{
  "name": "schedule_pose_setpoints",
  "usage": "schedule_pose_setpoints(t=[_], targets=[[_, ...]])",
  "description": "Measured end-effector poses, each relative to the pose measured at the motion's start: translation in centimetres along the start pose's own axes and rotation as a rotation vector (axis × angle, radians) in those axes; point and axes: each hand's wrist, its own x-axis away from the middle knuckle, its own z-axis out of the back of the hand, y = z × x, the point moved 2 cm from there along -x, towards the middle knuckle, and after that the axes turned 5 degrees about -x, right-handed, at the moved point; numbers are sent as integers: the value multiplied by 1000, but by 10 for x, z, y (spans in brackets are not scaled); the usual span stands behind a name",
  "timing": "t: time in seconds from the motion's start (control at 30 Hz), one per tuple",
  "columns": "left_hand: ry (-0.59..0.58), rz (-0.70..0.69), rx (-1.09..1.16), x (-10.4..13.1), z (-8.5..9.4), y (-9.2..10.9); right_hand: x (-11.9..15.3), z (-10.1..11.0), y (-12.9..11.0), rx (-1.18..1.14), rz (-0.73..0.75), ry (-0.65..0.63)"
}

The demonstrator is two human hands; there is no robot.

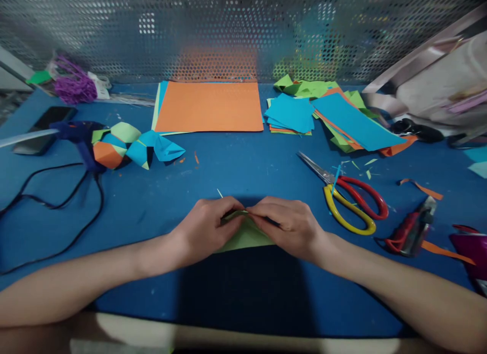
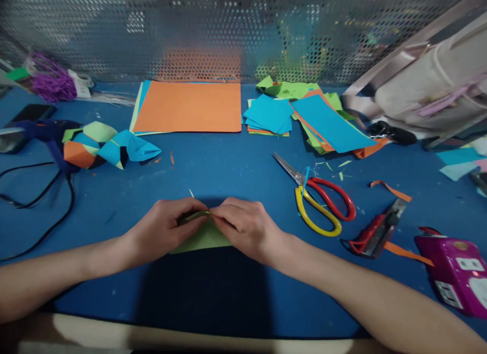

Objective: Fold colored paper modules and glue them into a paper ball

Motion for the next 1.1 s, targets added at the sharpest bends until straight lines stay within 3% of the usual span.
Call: schedule_pose_setpoints(t=[0.13, 0.27, 0.37, 0.57, 0.77, 1.0, 1.1], targets=[[41, -120, -98, 3, 1, 0, -1, 2, -3, 46, 43, -13], [98, -154, -117, 5, 2, 0, -5, 5, -5, -8, -9, 16], [112, -150, -101, 4, 3, 0, -6, 8, -4, 31, -7, 18], [28, -100, -92, 0, 4, 2, -5, 9, -3, 129, 111, -60], [49, -86, -61, 0, 7, 4, -12, 15, -2, -12, -63, -48], [-63, -29, 50, -5, 2, -2, -10, 19, -6, 126, 91, -304], [0, -53, 63, -7, -1, -4, -13, 20, -10, 74, 85, -227]])
